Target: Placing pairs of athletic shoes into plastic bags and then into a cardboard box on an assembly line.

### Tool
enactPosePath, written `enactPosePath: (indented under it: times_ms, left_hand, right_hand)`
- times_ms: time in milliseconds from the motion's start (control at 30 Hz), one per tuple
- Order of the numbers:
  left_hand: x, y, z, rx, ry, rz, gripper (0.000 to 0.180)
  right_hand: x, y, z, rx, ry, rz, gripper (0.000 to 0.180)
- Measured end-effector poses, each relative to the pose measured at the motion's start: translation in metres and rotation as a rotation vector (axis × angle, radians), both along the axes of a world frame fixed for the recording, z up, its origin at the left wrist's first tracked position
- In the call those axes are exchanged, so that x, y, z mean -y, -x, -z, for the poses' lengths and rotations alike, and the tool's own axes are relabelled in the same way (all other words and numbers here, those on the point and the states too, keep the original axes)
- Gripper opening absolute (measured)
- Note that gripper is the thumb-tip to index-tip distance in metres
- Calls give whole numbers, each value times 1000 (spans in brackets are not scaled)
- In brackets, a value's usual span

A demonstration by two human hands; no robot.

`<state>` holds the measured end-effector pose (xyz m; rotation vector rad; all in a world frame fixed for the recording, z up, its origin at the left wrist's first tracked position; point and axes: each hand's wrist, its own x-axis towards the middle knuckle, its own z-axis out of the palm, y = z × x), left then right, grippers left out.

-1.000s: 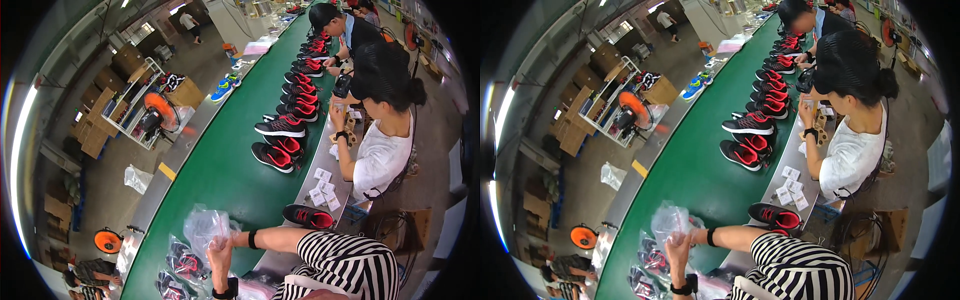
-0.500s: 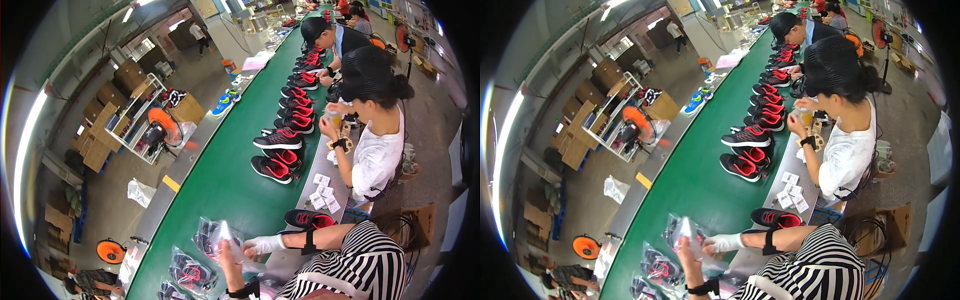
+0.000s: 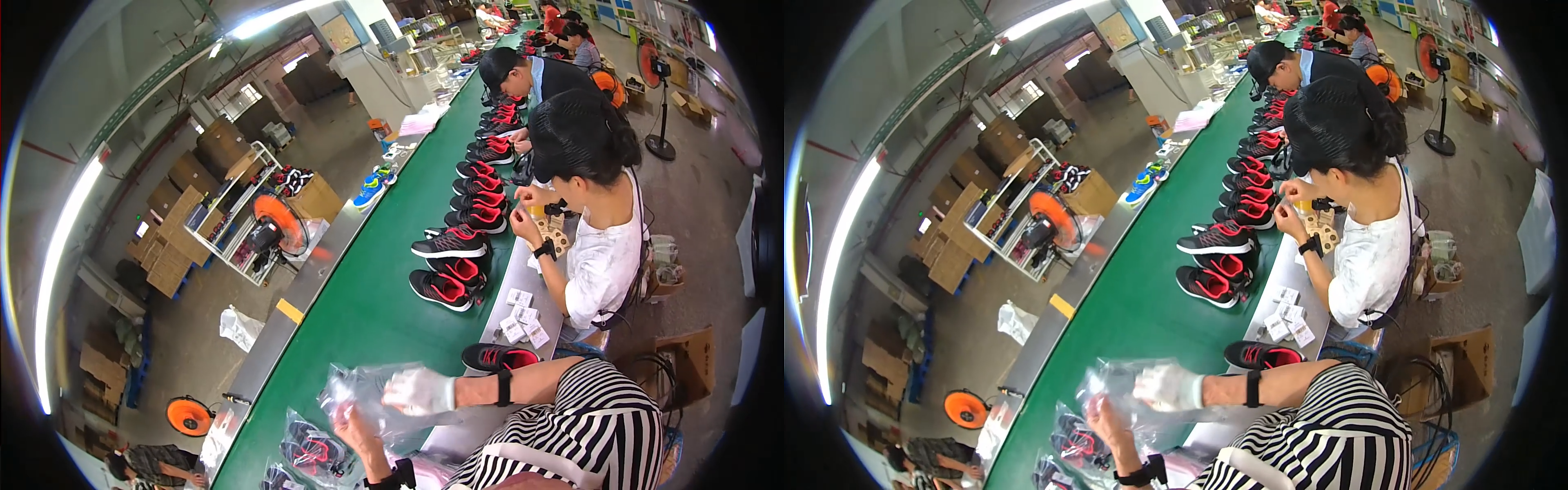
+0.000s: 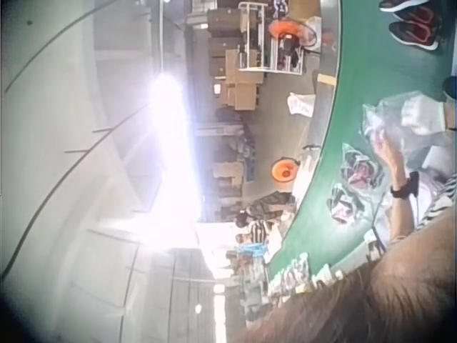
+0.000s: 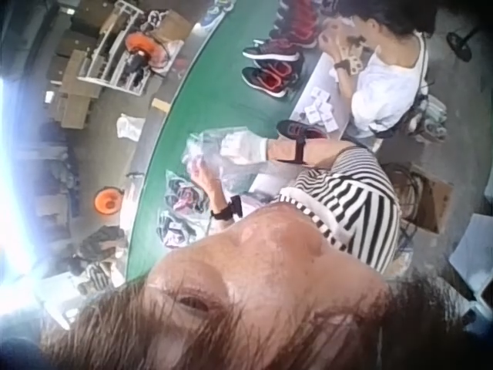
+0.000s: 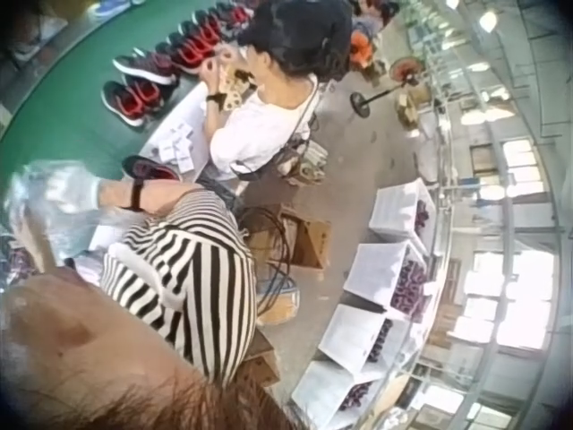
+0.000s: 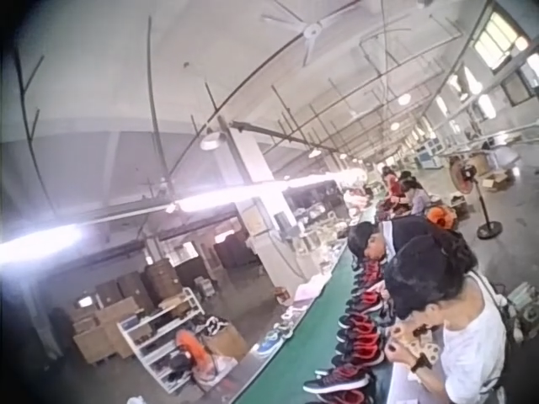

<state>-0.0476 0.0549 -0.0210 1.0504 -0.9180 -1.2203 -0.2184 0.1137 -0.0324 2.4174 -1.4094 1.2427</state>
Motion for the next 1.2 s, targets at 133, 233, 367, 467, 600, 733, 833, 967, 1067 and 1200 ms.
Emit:
enactPosePath:
  times_ms: [133,233,367,467,600,733,833,967,1067,1200]
  left_hand:
    - [-60,10,-11,697,457,669,8]
    - [-69,-4,-34,679,364,556,7]
    - [-55,-14,-10,587,203,392,4]
    - [-70,-2,-7,512,189,375,7]
    - [-89,0,-3,557,84,397,10]
    - [-96,-21,20,534,-78,375,5]
    - [-104,-25,35,426,-191,328,7]
    - [-109,-22,42,337,-238,323,18]
    - [-111,-17,36,364,-234,348,17]
    - [-108,-22,38,381,-151,405,17]
  right_hand:
    - [7,1,20,-222,-177,123,26]
    - [12,2,32,-274,-411,98,27]
    - [9,-20,58,-369,-904,23,30]
    - [4,-39,56,-350,-974,-51,32]
    - [5,-57,97,-259,-911,-294,32]
    - [-23,-50,84,-98,-820,-375,29]
    - [-35,-49,83,-115,-860,-368,27]
    - [-44,-47,78,-137,-892,-320,27]
    - [-52,-45,66,-139,-770,-307,28]
    - [-58,-44,44,-182,-838,-259,29]
